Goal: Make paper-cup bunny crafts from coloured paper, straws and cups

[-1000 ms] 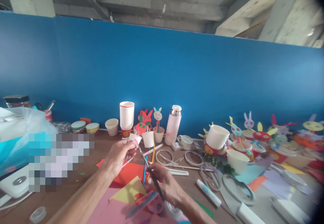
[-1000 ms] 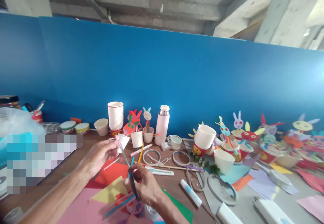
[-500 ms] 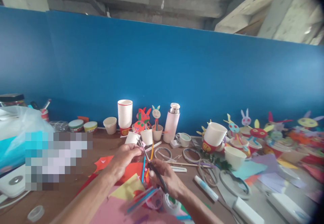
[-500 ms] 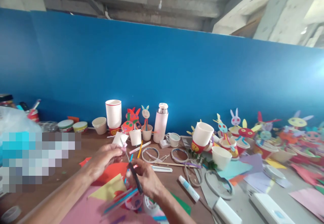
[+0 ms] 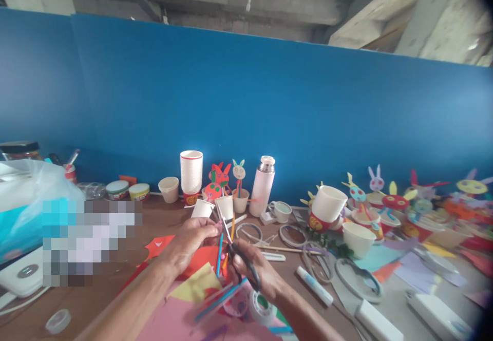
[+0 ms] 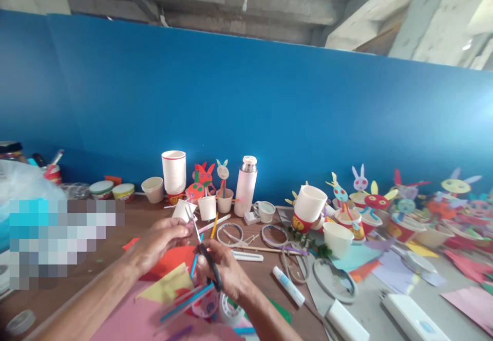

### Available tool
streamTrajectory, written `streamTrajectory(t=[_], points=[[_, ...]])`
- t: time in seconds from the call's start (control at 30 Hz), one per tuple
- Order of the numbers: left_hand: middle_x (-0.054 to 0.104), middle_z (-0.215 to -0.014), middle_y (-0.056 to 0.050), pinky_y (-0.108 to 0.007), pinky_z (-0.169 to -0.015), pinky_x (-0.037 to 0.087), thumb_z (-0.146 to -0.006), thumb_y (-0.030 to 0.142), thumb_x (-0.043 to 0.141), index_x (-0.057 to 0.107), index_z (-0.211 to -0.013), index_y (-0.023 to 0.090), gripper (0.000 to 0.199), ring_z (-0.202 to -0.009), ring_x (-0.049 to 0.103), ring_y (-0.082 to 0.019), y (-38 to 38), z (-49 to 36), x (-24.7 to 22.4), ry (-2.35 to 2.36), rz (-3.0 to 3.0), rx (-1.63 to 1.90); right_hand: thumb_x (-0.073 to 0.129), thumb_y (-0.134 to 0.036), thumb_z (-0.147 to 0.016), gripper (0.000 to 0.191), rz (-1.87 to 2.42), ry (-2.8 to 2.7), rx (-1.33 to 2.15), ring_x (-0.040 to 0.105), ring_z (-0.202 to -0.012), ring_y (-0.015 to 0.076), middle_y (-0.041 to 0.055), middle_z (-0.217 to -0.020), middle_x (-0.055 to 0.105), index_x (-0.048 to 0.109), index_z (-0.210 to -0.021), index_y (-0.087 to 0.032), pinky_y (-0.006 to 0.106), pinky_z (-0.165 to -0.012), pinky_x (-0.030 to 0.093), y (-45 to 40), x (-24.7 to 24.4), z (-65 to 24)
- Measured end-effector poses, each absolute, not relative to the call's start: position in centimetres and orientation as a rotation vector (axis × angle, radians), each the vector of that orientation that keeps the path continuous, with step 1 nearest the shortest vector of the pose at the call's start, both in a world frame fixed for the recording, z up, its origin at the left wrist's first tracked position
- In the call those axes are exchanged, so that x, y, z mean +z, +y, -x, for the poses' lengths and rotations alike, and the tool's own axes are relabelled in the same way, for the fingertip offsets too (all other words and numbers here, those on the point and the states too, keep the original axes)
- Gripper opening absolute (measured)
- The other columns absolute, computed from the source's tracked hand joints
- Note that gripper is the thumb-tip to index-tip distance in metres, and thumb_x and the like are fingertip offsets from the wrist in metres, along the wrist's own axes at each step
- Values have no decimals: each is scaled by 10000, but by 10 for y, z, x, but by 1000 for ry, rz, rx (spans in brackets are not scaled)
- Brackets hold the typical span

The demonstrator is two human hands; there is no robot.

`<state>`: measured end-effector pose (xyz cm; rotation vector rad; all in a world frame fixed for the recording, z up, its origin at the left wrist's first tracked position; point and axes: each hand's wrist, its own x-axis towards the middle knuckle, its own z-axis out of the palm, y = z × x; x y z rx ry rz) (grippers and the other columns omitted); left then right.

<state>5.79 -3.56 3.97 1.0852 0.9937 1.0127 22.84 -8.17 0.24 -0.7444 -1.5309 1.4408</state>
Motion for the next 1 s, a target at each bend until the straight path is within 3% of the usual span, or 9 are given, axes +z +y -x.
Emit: streamTrajectory(t=[0.27,1.0], points=[[679,-702,-25,-301,-730,490,-621,205,678,634,-632,134,85,-709,636,-161,-33,-57,36,997,-1117,1018,614,-602,-725,446,724,-1527,1449,417,-551,114,-37,-587,501,590,-855,-177,225,-557,323,-84,5,-228],[680,-630,-2,-277,-675,491,-598,205,659,642,-621,140,71,-617,631,-139,-41,-62,41,1050,-1102,1079,625,-648,-684,539,762,-1544,1419,411,-516,93,-43,-570,484,532,-859,-148,222,-523,333,-79,-4,-225]])
